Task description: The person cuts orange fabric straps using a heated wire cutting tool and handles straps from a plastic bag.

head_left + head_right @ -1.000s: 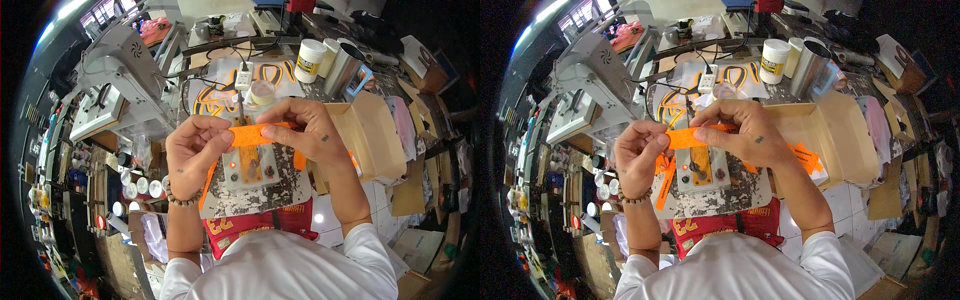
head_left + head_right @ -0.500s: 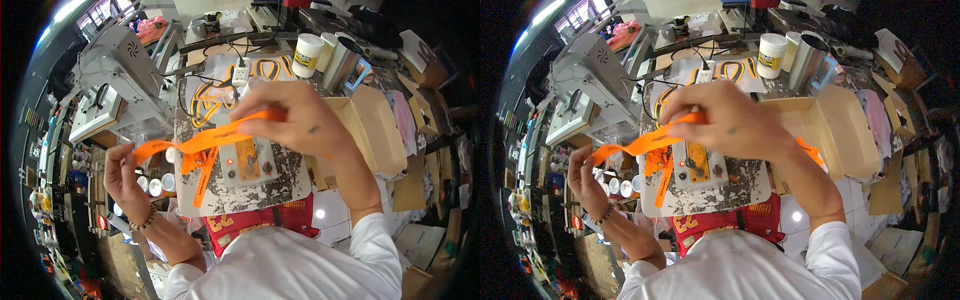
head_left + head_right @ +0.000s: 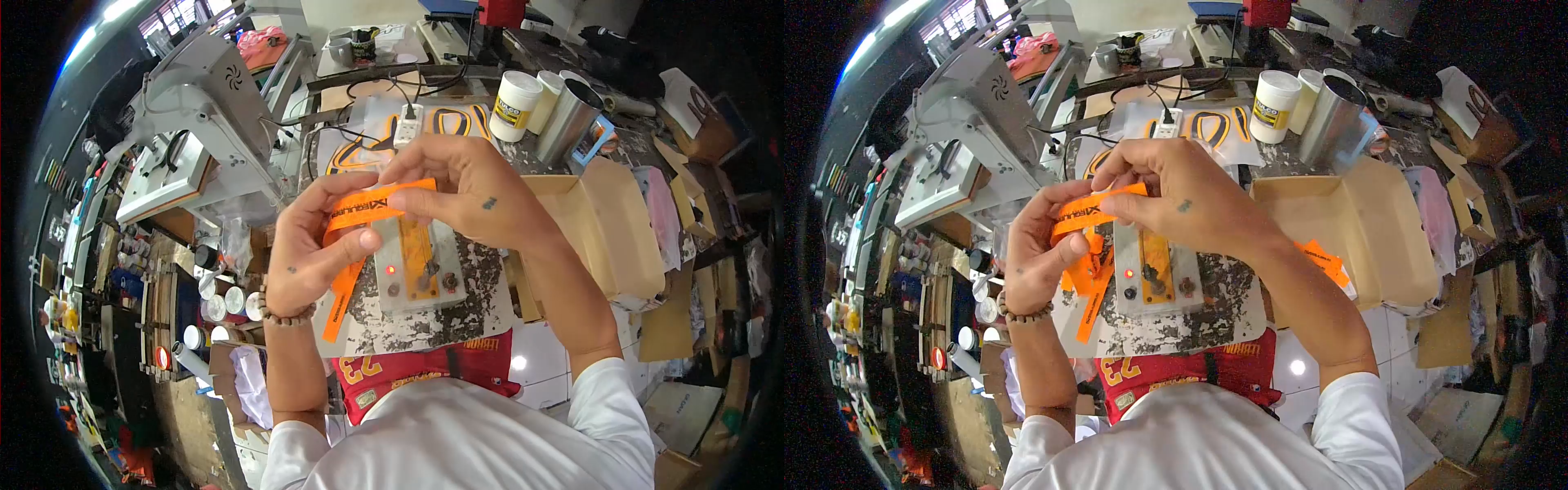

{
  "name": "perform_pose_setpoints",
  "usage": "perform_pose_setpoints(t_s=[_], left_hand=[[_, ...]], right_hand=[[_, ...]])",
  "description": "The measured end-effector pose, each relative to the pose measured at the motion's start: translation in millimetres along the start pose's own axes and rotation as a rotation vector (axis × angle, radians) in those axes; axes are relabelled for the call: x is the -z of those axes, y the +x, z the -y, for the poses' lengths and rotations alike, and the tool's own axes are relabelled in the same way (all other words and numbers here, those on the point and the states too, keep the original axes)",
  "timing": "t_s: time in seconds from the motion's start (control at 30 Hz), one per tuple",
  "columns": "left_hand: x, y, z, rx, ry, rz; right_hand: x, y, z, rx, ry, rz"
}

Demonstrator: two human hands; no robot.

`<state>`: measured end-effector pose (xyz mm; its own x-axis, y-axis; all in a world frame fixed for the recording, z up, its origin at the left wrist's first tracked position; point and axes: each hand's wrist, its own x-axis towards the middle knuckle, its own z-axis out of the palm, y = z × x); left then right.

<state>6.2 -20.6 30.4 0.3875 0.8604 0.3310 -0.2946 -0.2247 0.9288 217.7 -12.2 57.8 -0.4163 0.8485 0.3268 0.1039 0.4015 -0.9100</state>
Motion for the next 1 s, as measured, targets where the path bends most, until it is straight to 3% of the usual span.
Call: perform_pose_setpoints(t_s=[0.1, 0.3, 0.57, 0.7, 0.77, 1.0], left_hand=[[-3.1, 10.9, 6.6, 0.047, 0.121, 0.008], [-2.2, 14.1, 13.4, 0.080, 0.036, -0.017], [-5.6, 14.5, 17.1, 0.085, 0.175, -0.067], [-2.1, 14.9, 20.1, 0.071, 0.170, -0.107], [-0.9, 15.9, 17.1, 0.160, 0.105, -0.069], [-10.8, 15.9, 17.1, 0.105, 0.107, -0.069]], right_hand=[[5.0, -9.3, 2.8, -0.069, 0.096, -0.050], [11.8, -14.9, -22.4, -0.037, 0.194, -0.169], [17.2, -19.7, -26.9, -0.088, 0.221, -0.168], [14.6, -21.5, -27.3, -0.085, 0.256, -0.172], [13.0, -21.7, -27.5, -0.098, 0.259, -0.172], [7.8, -24.4, -29.4, -0.139, 0.236, -0.135]])
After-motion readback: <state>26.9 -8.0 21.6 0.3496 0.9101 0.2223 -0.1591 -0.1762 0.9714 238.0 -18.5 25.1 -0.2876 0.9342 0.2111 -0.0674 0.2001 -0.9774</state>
